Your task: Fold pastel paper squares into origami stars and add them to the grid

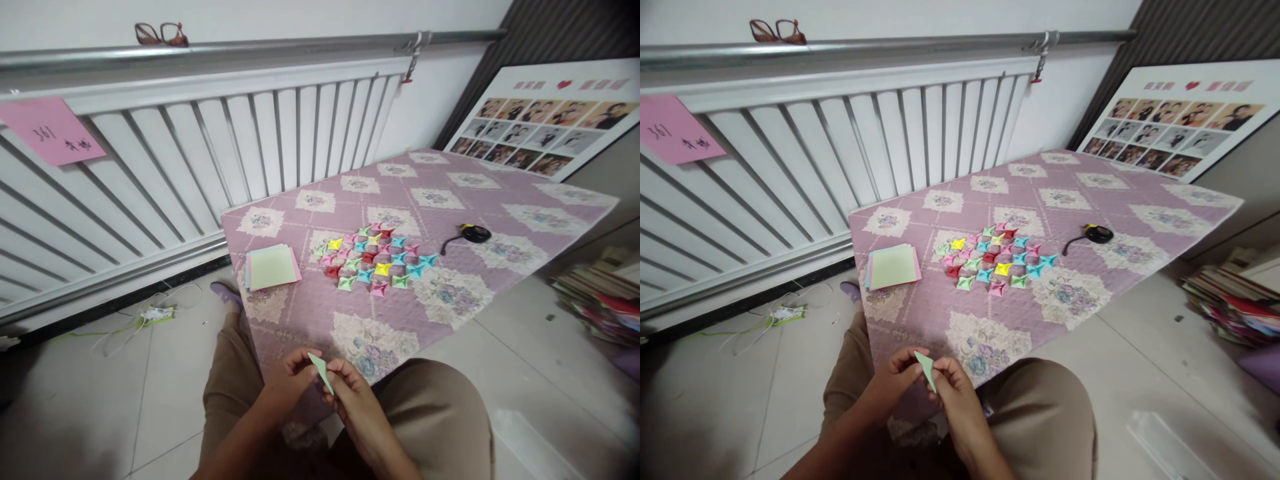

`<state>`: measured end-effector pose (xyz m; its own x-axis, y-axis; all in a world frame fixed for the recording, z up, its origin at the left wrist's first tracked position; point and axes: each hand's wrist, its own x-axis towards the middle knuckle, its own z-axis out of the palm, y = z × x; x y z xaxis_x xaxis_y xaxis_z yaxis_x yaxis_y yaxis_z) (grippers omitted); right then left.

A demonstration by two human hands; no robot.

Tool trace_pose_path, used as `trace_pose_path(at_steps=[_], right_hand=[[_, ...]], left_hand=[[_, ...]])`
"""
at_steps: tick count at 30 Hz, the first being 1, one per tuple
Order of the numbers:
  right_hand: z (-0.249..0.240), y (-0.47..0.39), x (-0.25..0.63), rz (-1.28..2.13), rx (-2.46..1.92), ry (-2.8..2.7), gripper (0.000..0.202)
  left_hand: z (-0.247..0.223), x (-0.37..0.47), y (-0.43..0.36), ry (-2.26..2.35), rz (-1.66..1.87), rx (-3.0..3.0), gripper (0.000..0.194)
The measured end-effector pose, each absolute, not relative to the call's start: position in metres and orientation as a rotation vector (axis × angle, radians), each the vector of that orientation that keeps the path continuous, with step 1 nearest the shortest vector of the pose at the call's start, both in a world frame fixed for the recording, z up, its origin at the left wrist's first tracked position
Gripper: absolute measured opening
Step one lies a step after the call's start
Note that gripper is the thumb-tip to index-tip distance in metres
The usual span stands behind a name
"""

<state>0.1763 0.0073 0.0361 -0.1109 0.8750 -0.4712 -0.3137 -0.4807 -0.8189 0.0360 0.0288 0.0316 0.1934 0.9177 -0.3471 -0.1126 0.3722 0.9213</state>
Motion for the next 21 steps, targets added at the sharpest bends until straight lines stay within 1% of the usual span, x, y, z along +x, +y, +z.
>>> trace_pose_path(at_steps=[5,9,21], right_hand=[[0.030,0.008,0.180,1.756,-1.306,-0.843,0.035],[0.025,0.008,0.179,1.731,-1.339,-0.912,0.032],[0.035,0.005,0.176,1.701,-1.333,-0.887,0.037]], left_hand=[[0.037,0.033,0.031,1.209,0.827,1.023,0.029],[0.038,0.032,0.031,1.260,0.795,1.068,0.027],[0.041,0.037,0.027,1.205,0.836,1.003,0.025]])
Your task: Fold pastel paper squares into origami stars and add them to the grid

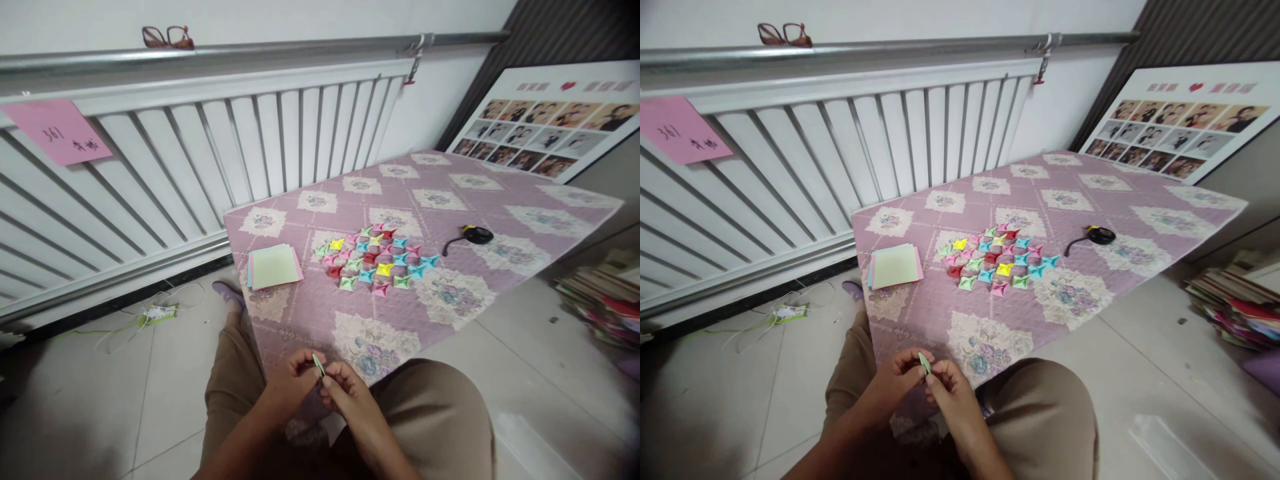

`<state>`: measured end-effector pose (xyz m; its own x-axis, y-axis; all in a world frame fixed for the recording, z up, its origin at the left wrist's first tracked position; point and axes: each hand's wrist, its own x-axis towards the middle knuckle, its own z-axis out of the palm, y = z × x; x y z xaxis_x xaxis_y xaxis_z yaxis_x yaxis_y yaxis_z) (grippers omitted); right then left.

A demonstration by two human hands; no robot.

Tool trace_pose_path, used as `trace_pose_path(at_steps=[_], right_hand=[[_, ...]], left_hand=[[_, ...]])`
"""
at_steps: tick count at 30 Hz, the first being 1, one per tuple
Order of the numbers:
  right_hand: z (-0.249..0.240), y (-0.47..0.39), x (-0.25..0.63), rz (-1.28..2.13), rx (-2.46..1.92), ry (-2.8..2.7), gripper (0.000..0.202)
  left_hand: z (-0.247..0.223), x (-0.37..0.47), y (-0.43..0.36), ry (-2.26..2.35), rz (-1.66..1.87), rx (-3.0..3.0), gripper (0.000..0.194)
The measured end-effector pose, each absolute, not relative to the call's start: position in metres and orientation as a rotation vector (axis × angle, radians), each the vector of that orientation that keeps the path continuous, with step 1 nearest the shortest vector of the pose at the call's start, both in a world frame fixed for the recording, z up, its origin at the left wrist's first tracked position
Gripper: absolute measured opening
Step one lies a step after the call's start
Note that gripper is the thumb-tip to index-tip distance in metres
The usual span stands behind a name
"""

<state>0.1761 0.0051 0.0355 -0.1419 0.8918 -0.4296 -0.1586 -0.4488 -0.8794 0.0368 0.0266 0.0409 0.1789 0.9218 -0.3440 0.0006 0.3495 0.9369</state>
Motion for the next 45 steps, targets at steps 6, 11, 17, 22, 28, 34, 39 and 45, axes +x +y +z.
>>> trace_pose_path(at_steps=[6,11,17,22,28,34,39,45], right_hand=[[0.032,0.004,0.180,1.623,-1.378,-1.048,0.029],[0.033,0.004,0.184,1.106,-1.484,-1.536,0.014],[0.035,0.006,0.185,0.773,-1.575,-1.762,0.008],[0.032,0.006,0.185,0.672,-1.633,-1.838,0.007],[0.034,0.004,0.182,0.669,-1.602,-1.831,0.006],[0.042,0.008,0.187,0.510,-1.453,-2.036,0.011],[0.050,0.014,0.194,0.473,-1.359,-2.290,0.015],[0.059,0.017,0.202,0.483,-1.258,-2.480,0.021]], left_hand=[[0.037,0.037,0.026,1.236,0.831,1.021,0.024],[0.039,0.038,0.023,1.263,0.817,1.222,0.023],[0.036,0.043,0.020,1.230,0.776,1.458,0.023],[0.037,0.045,0.020,1.237,0.779,1.426,0.021],[0.052,0.045,0.023,1.191,0.764,1.447,0.024],[0.065,0.038,0.029,1.107,0.680,1.492,0.025],[0.070,0.031,0.035,1.026,0.583,1.512,0.026],[0.073,0.028,0.037,1.003,0.527,1.568,0.026]])
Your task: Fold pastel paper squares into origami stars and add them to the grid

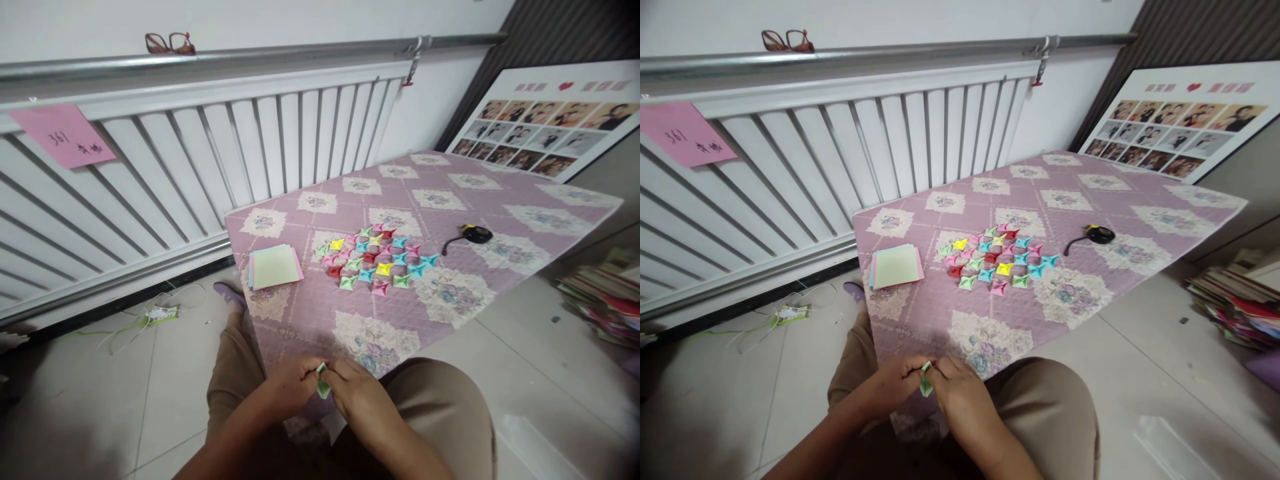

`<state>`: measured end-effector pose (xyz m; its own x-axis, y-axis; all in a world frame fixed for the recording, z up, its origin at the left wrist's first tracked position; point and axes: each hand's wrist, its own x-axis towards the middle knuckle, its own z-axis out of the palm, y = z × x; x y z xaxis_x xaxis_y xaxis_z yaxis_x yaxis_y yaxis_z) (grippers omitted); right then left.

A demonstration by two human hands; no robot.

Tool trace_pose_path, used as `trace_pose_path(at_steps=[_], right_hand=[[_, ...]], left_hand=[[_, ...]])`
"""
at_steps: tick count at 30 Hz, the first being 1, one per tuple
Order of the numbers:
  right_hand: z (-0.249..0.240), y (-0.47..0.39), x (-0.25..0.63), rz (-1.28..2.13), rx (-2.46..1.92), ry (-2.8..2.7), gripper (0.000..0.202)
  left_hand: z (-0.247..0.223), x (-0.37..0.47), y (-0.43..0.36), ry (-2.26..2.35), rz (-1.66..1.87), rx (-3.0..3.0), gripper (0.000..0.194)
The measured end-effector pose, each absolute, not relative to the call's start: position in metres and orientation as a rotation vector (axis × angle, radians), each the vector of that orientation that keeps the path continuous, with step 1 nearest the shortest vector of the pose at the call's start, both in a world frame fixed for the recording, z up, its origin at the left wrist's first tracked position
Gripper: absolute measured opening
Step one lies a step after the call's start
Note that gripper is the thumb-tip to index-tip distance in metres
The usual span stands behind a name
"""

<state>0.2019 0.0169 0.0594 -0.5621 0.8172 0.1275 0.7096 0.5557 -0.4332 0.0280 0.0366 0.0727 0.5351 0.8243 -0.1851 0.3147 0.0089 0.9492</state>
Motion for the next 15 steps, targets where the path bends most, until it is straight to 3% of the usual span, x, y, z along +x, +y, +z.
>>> trace_pose_path(at_steps=[3,7,15], right_hand=[[0.061,0.016,0.202,0.518,-1.227,-2.538,0.027],[0.059,0.016,0.200,0.564,-1.264,-2.500,0.015],[0.063,0.014,0.204,0.952,-1.221,-2.143,0.012]], left_hand=[[0.074,0.028,0.038,1.021,0.482,1.590,0.025],[0.079,0.027,0.038,1.014,0.458,1.548,0.026],[0.063,0.022,0.026,0.760,0.656,1.043,0.033]])
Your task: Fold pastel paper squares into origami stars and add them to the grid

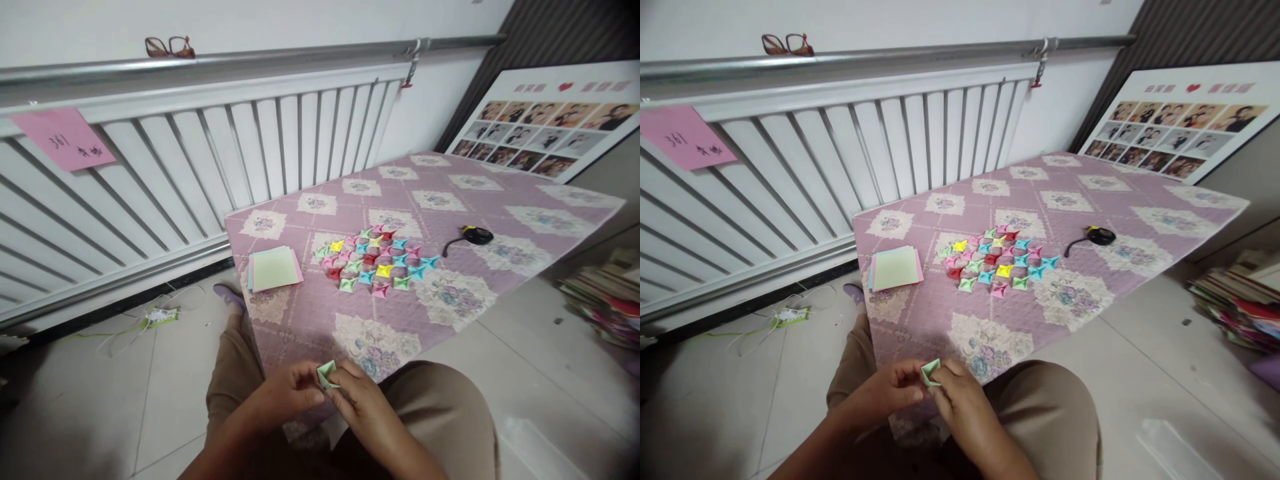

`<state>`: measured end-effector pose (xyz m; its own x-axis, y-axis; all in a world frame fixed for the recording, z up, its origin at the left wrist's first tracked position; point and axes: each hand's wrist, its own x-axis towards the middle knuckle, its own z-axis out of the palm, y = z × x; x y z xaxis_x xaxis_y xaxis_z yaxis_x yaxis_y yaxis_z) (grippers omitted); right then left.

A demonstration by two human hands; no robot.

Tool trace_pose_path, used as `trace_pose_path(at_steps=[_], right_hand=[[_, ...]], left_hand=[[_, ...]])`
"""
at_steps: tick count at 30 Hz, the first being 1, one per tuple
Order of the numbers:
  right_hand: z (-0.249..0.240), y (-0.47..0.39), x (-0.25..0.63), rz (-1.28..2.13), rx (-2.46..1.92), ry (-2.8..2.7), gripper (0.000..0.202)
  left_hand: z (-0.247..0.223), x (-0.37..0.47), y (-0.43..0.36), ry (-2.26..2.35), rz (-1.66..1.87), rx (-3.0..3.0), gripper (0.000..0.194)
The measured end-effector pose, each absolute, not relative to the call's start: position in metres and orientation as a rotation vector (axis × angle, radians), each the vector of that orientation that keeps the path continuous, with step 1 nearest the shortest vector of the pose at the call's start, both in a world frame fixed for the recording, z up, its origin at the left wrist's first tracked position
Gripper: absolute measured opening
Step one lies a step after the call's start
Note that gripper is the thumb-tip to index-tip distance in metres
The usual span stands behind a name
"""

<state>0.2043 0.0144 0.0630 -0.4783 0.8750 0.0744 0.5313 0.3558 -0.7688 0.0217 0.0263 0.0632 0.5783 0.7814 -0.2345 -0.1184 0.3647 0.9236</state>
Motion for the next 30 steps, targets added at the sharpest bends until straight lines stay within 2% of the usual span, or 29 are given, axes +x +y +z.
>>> trace_pose_path(at_steps=[5,10,17,23,26,30], right_hand=[[0.064,0.014,0.202,1.075,-1.176,-2.020,0.011],[0.068,0.016,0.200,1.152,-1.153,-1.938,0.014],[0.062,0.014,0.194,1.038,-1.234,-1.821,0.024],[0.054,0.011,0.181,1.111,-1.441,-1.473,0.012],[0.055,0.013,0.176,1.190,-1.440,-1.229,0.030],[0.058,0.015,0.177,1.389,-1.337,-1.146,0.031]], left_hand=[[0.047,0.030,0.019,0.960,0.767,0.993,0.027],[0.053,0.032,0.017,1.054,0.781,1.059,0.019],[0.059,0.035,0.015,1.083,0.776,1.111,0.017],[0.057,0.037,0.015,1.130,0.831,1.082,0.015],[0.061,0.038,0.014,1.157,0.846,1.113,0.013],[0.062,0.040,0.013,1.207,0.829,1.147,0.011]])
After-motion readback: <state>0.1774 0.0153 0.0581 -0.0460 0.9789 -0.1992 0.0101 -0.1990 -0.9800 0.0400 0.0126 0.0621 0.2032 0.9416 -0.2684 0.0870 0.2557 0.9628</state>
